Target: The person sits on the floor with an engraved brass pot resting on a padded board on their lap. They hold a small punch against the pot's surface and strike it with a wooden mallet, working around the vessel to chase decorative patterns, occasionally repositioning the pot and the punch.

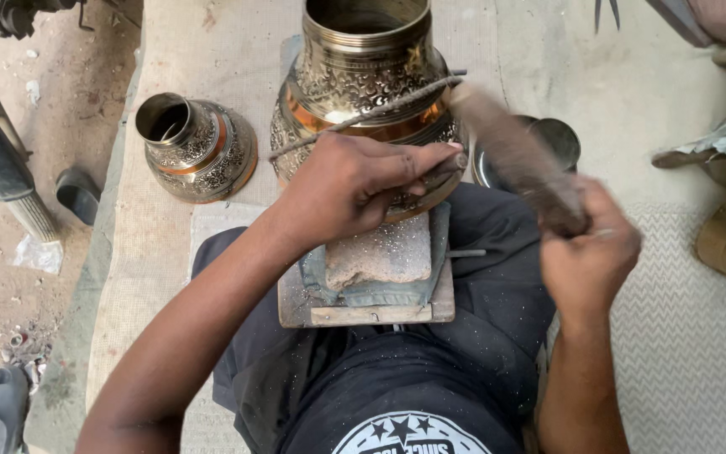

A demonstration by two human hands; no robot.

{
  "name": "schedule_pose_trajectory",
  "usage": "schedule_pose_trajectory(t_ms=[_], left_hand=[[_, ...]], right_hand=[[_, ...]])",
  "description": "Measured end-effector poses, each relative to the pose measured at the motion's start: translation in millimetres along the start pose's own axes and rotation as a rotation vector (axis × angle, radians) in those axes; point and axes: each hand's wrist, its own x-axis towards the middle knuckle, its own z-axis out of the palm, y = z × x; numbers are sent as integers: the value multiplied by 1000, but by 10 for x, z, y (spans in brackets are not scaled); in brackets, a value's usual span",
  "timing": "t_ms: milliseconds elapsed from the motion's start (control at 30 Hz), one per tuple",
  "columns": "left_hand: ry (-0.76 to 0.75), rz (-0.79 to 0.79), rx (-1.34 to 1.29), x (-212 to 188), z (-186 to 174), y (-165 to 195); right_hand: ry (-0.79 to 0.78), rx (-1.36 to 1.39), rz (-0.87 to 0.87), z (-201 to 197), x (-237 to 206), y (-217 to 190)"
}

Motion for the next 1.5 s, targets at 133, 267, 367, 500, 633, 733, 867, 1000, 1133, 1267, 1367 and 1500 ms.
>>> schedule_pose_trajectory(t_ms=[133,267,367,500,633,733,867,1000,1133,1267,1367,1500], left_hand=[[32,-29,89,-42,48,50],[32,-27,90,-23,53,69],[82,-92,118,-46,115,121],[234,-171,81,-142,232,216],[329,-183,130,-172,315,255],[345,-216,112,-160,334,275],[360,-218,143,-125,324,264],[353,-221,134,-126,315,275],[353,-226,93,-122,304,290],[351,-239,117,-117,299,296],[348,-242,84,-132,279,292],[339,-220,78,-137,251,274]], right_hand=[[125,906,-8,44,58,-123],[-72,-429,-367,-67,102,-108],[-168,-152,-290,-240,192,-47],[-28,-85,-456,-337,358,-173],[-54,303,-375,-355,546,-444],[-152,588,-366,-247,586,-520],[-143,-151,-672,-244,615,-393],[-202,290,-362,-166,604,-275],[-166,261,-380,-145,550,-290],[-17,-352,-679,-192,519,-362],[-230,561,-220,-190,519,-403],[-161,-3,-505,-174,523,-422]])
